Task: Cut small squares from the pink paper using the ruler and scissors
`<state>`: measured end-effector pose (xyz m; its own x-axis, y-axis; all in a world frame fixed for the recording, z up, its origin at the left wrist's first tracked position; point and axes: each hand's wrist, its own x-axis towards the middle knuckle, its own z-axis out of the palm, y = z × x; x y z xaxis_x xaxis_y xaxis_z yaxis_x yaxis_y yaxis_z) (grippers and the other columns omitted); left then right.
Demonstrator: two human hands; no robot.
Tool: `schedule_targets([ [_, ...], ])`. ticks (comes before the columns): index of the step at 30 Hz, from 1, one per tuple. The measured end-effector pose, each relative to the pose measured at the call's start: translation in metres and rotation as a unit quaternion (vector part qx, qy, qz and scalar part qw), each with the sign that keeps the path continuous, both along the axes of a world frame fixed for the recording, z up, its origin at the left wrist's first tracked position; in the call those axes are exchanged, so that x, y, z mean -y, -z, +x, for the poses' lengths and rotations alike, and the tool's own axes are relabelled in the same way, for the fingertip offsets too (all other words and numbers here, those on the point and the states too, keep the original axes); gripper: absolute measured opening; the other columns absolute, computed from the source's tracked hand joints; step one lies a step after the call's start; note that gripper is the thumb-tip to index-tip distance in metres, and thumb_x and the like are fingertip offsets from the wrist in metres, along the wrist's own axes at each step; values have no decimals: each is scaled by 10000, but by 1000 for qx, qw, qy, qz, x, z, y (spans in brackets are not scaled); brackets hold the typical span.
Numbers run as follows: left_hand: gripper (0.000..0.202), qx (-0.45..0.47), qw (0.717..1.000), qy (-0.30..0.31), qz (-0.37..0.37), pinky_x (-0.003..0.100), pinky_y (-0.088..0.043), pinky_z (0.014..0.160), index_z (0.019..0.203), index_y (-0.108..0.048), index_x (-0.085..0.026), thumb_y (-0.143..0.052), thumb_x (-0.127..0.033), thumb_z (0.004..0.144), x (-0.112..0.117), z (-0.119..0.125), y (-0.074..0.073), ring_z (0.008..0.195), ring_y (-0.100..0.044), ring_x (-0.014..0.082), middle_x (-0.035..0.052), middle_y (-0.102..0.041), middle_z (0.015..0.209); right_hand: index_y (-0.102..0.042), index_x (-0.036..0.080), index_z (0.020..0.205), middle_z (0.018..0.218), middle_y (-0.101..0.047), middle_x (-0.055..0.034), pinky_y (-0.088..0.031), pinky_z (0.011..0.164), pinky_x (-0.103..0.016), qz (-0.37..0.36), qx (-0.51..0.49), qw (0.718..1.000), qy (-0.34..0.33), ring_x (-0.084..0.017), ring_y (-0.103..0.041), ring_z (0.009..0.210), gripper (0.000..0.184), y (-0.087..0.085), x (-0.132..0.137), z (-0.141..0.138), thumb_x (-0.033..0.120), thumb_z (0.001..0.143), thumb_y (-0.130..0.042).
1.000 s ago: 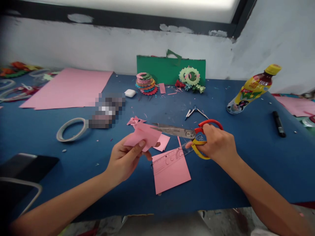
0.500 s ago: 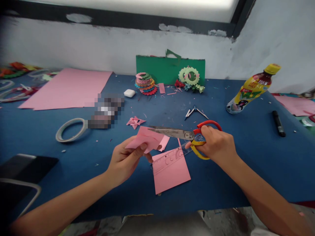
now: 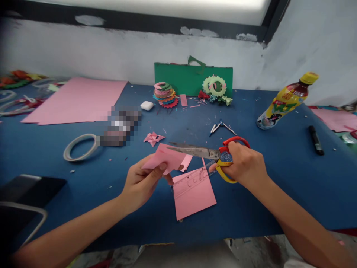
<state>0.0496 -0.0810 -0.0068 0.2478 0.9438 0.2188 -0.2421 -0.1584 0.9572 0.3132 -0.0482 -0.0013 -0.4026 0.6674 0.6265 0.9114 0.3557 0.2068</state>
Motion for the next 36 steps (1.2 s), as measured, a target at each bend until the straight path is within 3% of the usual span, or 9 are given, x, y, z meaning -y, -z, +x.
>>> schedule_targets([
  [3, 197, -19, 1000, 4, 12, 274, -570, 539, 968, -675, -206, -495, -181, 893, 1, 0, -1, 594, -619, 120, 42, -666, 931, -482, 182, 731, 551, -497, 14, -279, 496, -248, -4, 8, 1000, -3, -128, -494, 498, 421, -1, 0, 0, 602, 761, -478],
  [10, 210, -47, 999, 22, 9, 274, -569, 536, 970, -685, -194, -493, -214, 887, 2, 1, -9, 787, -651, 206, 74, -685, 953, -449, 194, 677, 528, -469, 24, -250, 498, -257, 1, 16, 1000, -17, -116, -462, 476, 388, 0, 1, 1, 560, 803, -467],
  [22, 170, -66, 998, 4, 14, 275, -566, 528, 908, -665, -182, -499, -210, 884, 2, 1, -6, 599, -631, 143, 40, -669, 839, -481, 190, 646, 502, -470, 31, -233, 480, -247, 15, 21, 999, -22, -101, -441, 460, 385, -1, 1, 0, 533, 820, -485],
  [28, 180, -61, 998, 8, 9, 277, -569, 521, 916, -663, -180, -494, -236, 887, 2, 1, -5, 719, -643, 184, 69, -680, 936, -465, 192, 674, 523, -476, 26, -259, 485, -248, -5, 19, 1000, -13, -114, -467, 471, 376, -3, 2, -2, 551, 787, -482],
  [36, 191, -69, 998, 13, 9, 279, -571, 547, 933, -672, -177, -490, -213, 889, 2, 1, -6, 606, -631, 142, 65, -690, 931, -464, 185, 695, 560, -482, 14, -276, 495, -251, -28, 8, 999, -19, -125, -490, 502, 359, -2, 4, -5, 534, 779, -469],
])
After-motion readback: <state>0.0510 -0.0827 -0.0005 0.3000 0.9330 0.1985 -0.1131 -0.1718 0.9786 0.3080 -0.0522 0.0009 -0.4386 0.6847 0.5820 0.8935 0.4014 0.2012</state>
